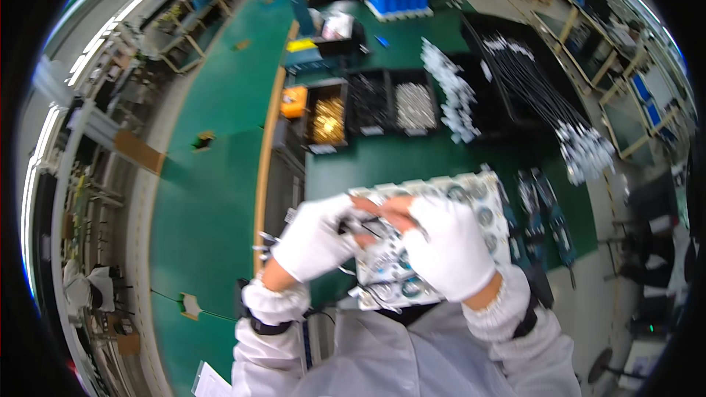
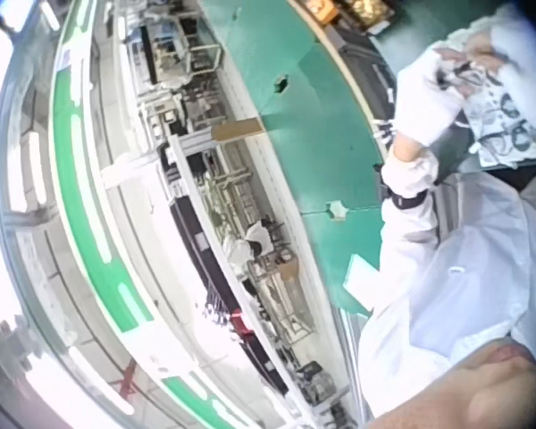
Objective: Assembling components of a battery pack and using an electric screwdriver to secure them.
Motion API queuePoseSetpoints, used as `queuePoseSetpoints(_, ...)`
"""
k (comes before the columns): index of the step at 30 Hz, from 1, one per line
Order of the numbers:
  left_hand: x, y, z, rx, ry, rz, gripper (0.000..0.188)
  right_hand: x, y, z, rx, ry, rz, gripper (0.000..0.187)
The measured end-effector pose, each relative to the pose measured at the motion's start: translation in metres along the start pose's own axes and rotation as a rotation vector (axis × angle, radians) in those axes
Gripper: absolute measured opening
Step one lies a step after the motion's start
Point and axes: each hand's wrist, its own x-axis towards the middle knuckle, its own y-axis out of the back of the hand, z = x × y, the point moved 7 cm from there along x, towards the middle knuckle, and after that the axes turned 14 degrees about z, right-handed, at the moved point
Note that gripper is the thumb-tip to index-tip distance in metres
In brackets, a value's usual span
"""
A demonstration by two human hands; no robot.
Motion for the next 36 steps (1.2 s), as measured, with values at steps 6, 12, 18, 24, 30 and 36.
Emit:
queuePoseSetpoints(6,0.004,0.004,-0.017,-0.039,0.058,0.118,0.035,0.004,-0.012,0.021,0.039,-0.122,-0.026,0.018)
queuePoseSetpoints(12,-0.004,0.001,-0.026,-0.040,0.101,0.162,0.033,0.000,-0.004,0.027,-0.003,-0.210,0.002,0.019)
queuePoseSetpoints(18,-0.008,-0.001,-0.022,-0.038,0.049,0.152,0.029,-0.013,-0.003,0.033,-0.119,-0.146,-0.134,0.022)
queuePoseSetpoints(24,-0.006,-0.004,-0.009,0.028,-0.057,0.098,0.018,-0.011,-0.008,0.040,-0.049,-0.182,-0.083,0.015)
queuePoseSetpoints(30,-0.007,-0.003,-0.026,-0.083,0.091,0.216,0.006,-0.008,-0.010,0.037,-0.016,-0.197,-0.065,0.013)
queuePoseSetpoints(36,-0.006,-0.003,-0.042,-0.132,0.150,0.240,0.007,-0.008,-0.011,0.035,-0.009,-0.192,-0.057,0.013)
